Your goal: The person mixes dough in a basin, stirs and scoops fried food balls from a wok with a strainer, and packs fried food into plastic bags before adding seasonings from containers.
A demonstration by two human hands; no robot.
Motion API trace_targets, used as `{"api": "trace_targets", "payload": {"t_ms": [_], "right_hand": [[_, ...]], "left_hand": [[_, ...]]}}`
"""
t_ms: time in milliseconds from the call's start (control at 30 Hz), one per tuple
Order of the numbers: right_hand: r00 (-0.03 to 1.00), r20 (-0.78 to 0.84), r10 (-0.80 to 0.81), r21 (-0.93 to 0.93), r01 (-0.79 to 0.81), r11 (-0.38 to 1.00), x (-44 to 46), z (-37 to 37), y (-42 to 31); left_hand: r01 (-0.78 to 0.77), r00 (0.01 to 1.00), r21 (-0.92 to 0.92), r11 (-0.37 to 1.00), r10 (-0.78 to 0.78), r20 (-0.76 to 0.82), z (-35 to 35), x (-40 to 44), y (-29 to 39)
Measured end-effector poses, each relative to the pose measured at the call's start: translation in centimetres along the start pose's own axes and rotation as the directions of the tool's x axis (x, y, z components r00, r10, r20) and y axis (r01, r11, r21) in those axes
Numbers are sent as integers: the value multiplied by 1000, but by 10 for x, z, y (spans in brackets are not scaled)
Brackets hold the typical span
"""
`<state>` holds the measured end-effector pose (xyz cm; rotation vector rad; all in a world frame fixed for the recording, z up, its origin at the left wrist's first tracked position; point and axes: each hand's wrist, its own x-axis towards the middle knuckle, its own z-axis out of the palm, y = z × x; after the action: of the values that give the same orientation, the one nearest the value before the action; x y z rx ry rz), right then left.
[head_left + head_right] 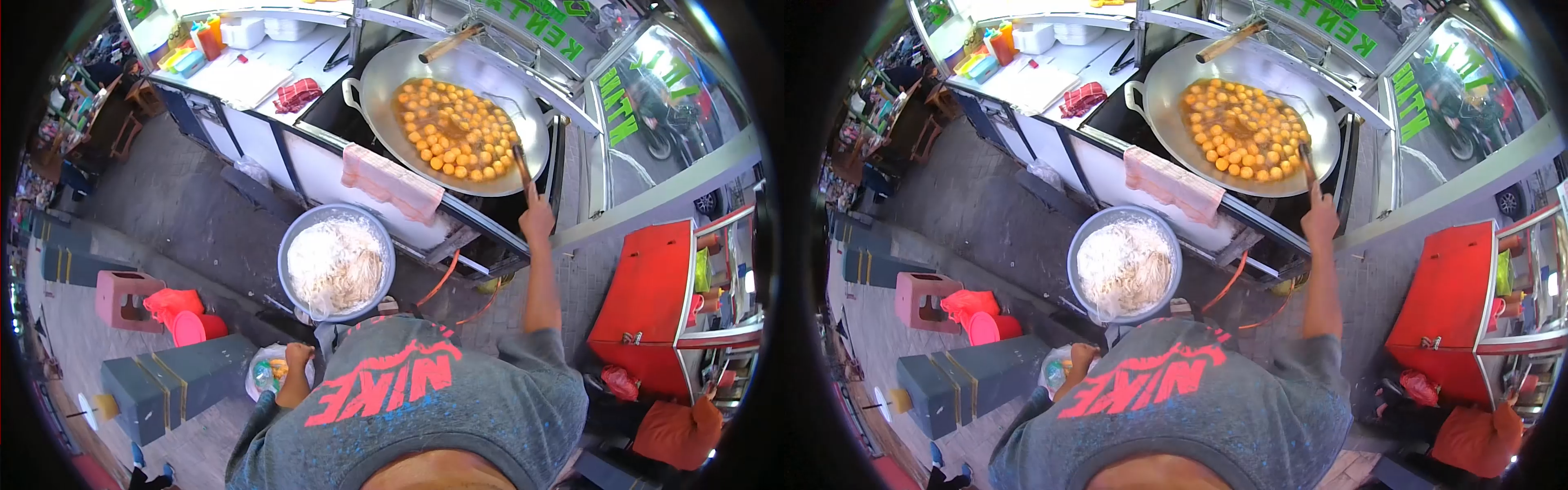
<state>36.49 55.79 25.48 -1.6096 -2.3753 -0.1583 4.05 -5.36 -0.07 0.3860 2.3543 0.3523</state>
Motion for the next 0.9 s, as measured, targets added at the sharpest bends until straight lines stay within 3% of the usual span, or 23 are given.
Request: {"api": "trace_targets", "payload": {"t_ms": [33, 133, 233, 300, 367, 433, 500, 533, 567, 600, 667, 767, 833, 867, 900], "right_hand": [[1000, -17, -2, -20, 1, 1000, 17, 5, 9], [967, 242, 83, 62, -101, 993, 59, 2, 8], [976, 219, -3, 280, -60, 958, 91, 74, -4], [978, 195, 76, 420, -153, 894, 113, 129, -34], [935, 329, 134, 692, -336, 639, 118, 134, -93], [880, 463, 103, 744, -449, 495, 116, 90, -152], [820, 573, -8, 815, -568, 114, 127, 110, -174], [791, 607, -76, 787, -612, -82, 132, 123, -180], [696, 698, -169, 663, -717, -214, 138, 132, -181], [715, 675, -180, 681, -698, -223, 140, 125, -186], [744, 640, -192, 705, -668, -238, 126, 115, -184], [828, 502, -250, 854, -520, -4, 91, 93, -169], [927, 310, -211, 905, -220, 364, 50, 82, -158], [953, 201, -225, 847, -54, 528, 33, 75, -154], [963, 140, -230, 768, 41, 640, 14, 68, -146]], "left_hand": [[85, 996, -24, 996, -84, 33, 4, 1, -9], [121, 992, 7, 993, -121, -46, 9, -19, -29], [-141, 968, 269, 953, 189, -164, 39, -25, -74], [-77, 984, 158, 984, 100, -145, 55, -35, -84], [154, 986, -157, 976, -162, -40, 65, -43, -81], [389, 918, -407, 826, -386, 94, 74, -47, -77], [432, 898, -423, 796, -422, 124, 69, -48, -71], [424, 903, -395, 815, -414, 116, 64, -49, -69], [411, 910, -371, 832, -401, 109, 57, -46, -61], [230, 969, -293, 928, -246, -21, 52, -42, -58], [-126, 970, -53, 991, 112, -214, 43, -42, -60], [-138, 984, 12, 990, 139, -115, 29, -36, -47], [68, 997, -54, 996, -70, -39, 16, -38, -26], [169, 985, -81, 982, -170, 1, 1, -42, -2], [171, 985, -45, 984, -171, 12, -12, -49, 17]]}}
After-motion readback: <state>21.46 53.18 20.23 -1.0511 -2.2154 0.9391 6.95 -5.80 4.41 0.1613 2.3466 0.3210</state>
